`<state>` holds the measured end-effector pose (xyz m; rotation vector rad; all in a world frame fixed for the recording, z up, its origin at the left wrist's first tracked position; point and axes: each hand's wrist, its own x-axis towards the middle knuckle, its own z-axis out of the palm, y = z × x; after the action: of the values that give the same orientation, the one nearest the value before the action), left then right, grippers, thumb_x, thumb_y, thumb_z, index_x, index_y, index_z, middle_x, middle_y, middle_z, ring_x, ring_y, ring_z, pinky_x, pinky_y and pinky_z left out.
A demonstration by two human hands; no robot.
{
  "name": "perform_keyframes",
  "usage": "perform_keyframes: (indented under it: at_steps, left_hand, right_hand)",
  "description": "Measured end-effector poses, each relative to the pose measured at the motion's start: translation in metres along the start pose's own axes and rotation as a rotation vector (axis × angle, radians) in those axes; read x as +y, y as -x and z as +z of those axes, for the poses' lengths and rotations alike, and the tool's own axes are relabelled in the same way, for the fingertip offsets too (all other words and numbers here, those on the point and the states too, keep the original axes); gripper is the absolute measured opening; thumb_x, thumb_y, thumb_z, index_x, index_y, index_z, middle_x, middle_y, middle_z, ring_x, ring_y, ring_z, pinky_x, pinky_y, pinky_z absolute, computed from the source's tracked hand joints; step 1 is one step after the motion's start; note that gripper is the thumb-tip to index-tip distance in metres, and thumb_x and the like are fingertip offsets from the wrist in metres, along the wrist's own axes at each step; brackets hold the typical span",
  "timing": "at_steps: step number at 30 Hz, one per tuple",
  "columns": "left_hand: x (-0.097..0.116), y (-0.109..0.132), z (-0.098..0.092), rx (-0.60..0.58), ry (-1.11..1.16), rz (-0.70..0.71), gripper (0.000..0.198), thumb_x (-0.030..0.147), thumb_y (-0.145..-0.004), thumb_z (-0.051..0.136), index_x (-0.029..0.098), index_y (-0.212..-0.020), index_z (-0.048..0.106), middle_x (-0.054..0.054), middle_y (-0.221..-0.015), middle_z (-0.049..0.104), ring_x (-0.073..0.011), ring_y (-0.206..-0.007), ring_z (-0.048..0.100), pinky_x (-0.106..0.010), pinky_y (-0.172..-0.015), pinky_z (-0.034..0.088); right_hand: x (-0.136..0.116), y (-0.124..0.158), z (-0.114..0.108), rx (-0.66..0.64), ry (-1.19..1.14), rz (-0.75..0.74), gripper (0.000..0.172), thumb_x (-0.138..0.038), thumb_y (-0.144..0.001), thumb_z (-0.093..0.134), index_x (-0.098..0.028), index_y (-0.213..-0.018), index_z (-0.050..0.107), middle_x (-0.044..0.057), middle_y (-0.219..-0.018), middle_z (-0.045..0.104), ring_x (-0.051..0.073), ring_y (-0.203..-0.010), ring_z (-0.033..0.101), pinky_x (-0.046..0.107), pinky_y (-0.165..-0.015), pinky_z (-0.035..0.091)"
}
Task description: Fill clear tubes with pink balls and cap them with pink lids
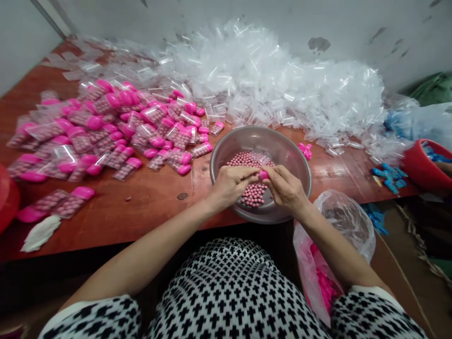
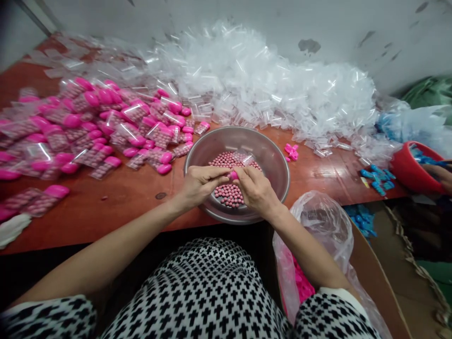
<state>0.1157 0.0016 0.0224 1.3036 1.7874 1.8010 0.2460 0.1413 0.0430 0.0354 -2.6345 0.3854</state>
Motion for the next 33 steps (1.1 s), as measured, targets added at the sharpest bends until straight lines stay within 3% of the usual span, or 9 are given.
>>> perform_keyframes:
  at_steps: [4,8,11,14,17,21,23,25,33]
  left_hand:
    - [0.001,-0.006,0.0,-0.003,0.179,-0.183,0.023,0.033,-0.077,0.072,0.021,-0.095,0.08,-0.006,-0.099,0.078,-0.0229,-0.09,0.074,-0.034,-0.084,0.058]
    - [0.004,-0.013,0.0,0.031,0.528,-0.411,0.041,0.04,-0.067,0.082,0.017,-0.1,0.078,-0.008,-0.096,0.078,-0.0218,-0.083,0.073,-0.035,-0.077,0.061]
    - [0.006,-0.014,-0.001,0.051,0.639,-0.486,0.047,0.041,-0.06,0.087,0.016,-0.099,0.078,-0.009,-0.092,0.078,-0.0207,-0.079,0.073,-0.036,-0.077,0.061]
    - [0.005,-0.013,-0.001,0.034,0.574,-0.414,0.044,0.042,-0.062,0.086,0.016,-0.096,0.079,-0.009,-0.092,0.078,-0.0218,-0.083,0.073,-0.037,-0.082,0.06]
    - [0.003,-0.011,-0.001,-0.033,0.439,-0.264,0.034,0.039,-0.069,0.082,0.016,-0.094,0.08,-0.009,-0.094,0.078,-0.0235,-0.087,0.072,-0.037,-0.085,0.058]
    - [-0.001,-0.009,0.0,-0.042,0.308,-0.083,0.019,0.031,-0.074,0.077,0.021,-0.09,0.081,-0.008,-0.098,0.078,-0.0239,-0.099,0.069,-0.038,-0.096,0.052]
    - [-0.003,-0.009,0.0,-0.029,0.287,-0.053,0.017,0.028,-0.075,0.076,0.022,-0.091,0.081,-0.008,-0.099,0.077,-0.0237,-0.104,0.067,-0.039,-0.1,0.048]
    - [-0.004,-0.009,0.0,-0.037,0.287,-0.06,0.018,0.027,-0.076,0.075,0.022,-0.092,0.081,-0.008,-0.1,0.077,-0.0237,-0.105,0.066,-0.04,-0.102,0.047]
    - [-0.001,-0.01,-0.002,-0.038,0.298,-0.097,0.017,0.025,-0.076,0.072,0.023,-0.09,0.081,-0.007,-0.1,0.077,-0.0247,-0.11,0.064,-0.042,-0.107,0.044]
  right_hand:
    - [0.005,-0.008,-0.006,0.041,-0.234,0.135,0.035,-0.036,-0.097,0.05,-0.021,-0.126,0.065,0.012,-0.105,0.068,0.022,-0.098,0.065,0.038,-0.092,0.054]
    - [0.015,-0.005,-0.019,0.001,-0.812,0.358,0.052,-0.046,-0.084,0.07,-0.029,-0.132,0.059,0.008,-0.125,0.066,0.023,-0.111,0.065,0.041,-0.096,0.054]
    - [0.024,0.004,-0.022,-0.001,-1.099,0.496,0.056,-0.043,-0.07,0.084,-0.029,-0.122,0.066,0.006,-0.12,0.07,0.022,-0.101,0.069,0.04,-0.091,0.057]
    - [0.026,0.005,-0.021,0.051,-1.19,0.58,0.049,-0.046,-0.06,0.089,-0.024,-0.102,0.074,0.004,-0.098,0.075,0.018,-0.076,0.071,0.035,-0.077,0.06]
    - [0.021,-0.006,-0.019,0.102,-1.251,0.607,0.048,-0.055,-0.062,0.085,-0.022,-0.095,0.075,0.003,-0.089,0.074,0.015,-0.077,0.07,0.028,-0.074,0.06]
    - [0.014,-0.02,-0.019,-0.145,-1.4,0.695,0.058,-0.065,-0.064,0.079,-0.019,-0.098,0.073,0.008,-0.101,0.074,0.022,-0.095,0.07,0.036,-0.081,0.061]
    - [0.012,-0.022,-0.018,-0.269,-1.471,0.736,0.062,-0.07,-0.067,0.074,-0.017,-0.099,0.072,0.011,-0.098,0.074,0.026,-0.099,0.07,0.042,-0.081,0.061]
    - [0.011,-0.022,-0.015,-0.312,-1.507,0.757,0.062,-0.069,-0.069,0.072,-0.015,-0.099,0.072,0.012,-0.093,0.075,0.029,-0.101,0.07,0.046,-0.083,0.061]
    - [0.001,-0.026,0.007,-0.117,-1.544,0.798,0.044,-0.05,-0.066,0.082,-0.012,-0.086,0.072,0.011,-0.077,0.075,0.028,-0.088,0.073,0.044,-0.08,0.062]
